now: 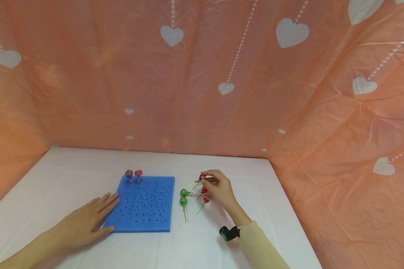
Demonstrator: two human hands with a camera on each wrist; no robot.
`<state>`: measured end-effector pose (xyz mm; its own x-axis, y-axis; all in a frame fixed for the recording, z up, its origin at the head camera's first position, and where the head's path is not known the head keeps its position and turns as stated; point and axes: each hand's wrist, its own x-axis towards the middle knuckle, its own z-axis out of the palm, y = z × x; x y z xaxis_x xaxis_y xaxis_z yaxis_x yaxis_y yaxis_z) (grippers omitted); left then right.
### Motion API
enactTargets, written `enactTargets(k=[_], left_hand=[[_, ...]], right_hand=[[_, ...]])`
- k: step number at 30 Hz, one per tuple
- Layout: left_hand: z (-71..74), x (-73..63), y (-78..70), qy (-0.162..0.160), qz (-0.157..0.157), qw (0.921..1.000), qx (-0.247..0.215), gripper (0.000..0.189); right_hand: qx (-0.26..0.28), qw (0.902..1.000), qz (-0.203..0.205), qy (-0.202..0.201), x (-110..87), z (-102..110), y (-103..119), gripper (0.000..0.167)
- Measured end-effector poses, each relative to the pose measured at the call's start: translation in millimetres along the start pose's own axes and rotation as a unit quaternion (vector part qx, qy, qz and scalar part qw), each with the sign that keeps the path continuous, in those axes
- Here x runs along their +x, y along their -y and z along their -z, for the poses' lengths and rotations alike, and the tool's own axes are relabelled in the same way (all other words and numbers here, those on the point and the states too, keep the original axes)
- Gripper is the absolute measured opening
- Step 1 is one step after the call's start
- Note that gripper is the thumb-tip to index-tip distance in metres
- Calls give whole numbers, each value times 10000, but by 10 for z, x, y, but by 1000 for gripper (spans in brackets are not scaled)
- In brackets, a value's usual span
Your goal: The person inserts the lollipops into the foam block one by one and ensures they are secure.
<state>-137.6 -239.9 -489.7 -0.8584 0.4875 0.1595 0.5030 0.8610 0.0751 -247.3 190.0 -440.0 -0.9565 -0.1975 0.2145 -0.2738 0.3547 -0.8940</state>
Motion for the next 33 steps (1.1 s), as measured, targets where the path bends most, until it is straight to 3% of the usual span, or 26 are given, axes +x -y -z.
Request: enactTargets(k=[6,11,33], left_hand=[[19,-7,-16,7,72,10000,-51,82],[22,-5,-11,69,147,9998,-104,82],[23,-6,-14,86,73,9999,-121,82]], right_hand=[[278,9994,-154,-104,59,-121,74,30],[501,9987,65,-117,115,-241,124,29],[686,9944,399,698,309,-685,267,31]])
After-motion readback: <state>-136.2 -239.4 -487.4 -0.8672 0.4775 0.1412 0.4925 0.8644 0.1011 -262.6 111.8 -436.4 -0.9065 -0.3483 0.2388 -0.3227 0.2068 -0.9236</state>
